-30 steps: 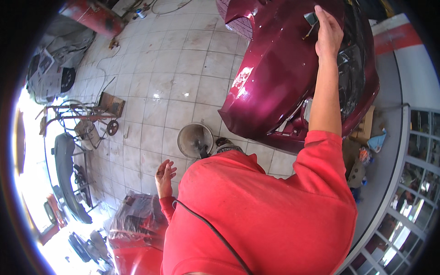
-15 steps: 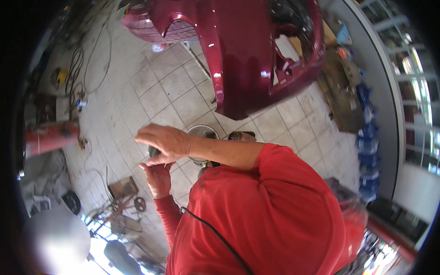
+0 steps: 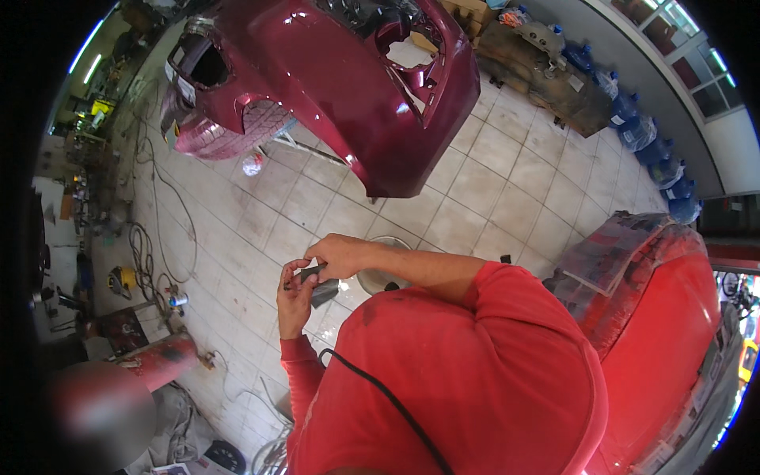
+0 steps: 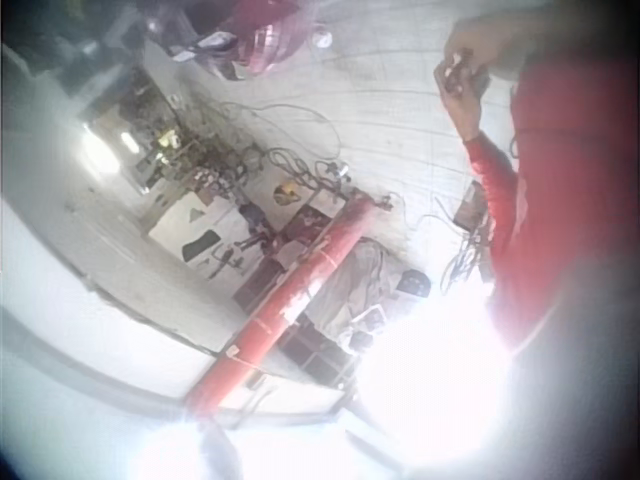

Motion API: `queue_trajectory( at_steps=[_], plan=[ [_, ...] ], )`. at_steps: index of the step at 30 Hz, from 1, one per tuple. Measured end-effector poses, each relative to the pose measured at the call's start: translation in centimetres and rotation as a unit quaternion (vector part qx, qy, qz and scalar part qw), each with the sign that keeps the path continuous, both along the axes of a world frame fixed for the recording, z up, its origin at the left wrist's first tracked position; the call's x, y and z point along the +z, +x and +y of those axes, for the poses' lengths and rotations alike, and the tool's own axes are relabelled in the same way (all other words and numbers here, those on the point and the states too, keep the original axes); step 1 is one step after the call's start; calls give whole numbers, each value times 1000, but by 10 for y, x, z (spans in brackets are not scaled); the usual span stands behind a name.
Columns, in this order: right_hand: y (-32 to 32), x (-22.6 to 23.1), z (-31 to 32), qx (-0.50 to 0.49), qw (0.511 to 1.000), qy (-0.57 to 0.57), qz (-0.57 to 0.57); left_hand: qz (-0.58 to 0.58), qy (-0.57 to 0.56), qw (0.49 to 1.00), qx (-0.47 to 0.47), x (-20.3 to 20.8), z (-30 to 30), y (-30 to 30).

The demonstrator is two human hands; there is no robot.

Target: The person sands a maroon car bumper using a sanding block, focusing on the front grille area and side edges. The person repeatedly dips the sanding block into a bucket of water and continues sanding different sections of the bumper.

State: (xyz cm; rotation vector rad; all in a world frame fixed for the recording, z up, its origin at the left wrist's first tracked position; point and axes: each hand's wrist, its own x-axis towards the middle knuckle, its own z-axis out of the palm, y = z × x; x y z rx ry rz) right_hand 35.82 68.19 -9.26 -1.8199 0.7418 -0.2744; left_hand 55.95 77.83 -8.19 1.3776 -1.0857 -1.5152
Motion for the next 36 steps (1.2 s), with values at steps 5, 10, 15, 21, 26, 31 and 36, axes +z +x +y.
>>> queue_trajectory(
  at_steps=[5, 10, 15, 21, 26, 31, 36],
  plan=[
    [1, -31, -13, -103, 985, 98, -99, 29, 29, 999, -22, -9, -24, 12],
    [-10, -59, -1, -221, 890, 362, -164, -3, 87, 992, -88, -69, -53, 60],
    [-10, -97, 33, -259, 745, 548, -277, 49, 155, 935, -315, -77, -109, 52],
    [41, -119, 100, -373, 657, 492, -433, -14, 156, 814, -560, -126, -150, 42],
    [86, -114, 148, -438, 529, 422, -592, -19, 184, 772, -608, -110, -149, 35],
    [112, -129, 176, -476, 480, 413, -610, -98, 190, 713, -668, -124, -136, 25],
    [123, -158, 211, -504, 388, 421, -647, -75, 223, 735, -636, -179, -105, 25]
  ],
)
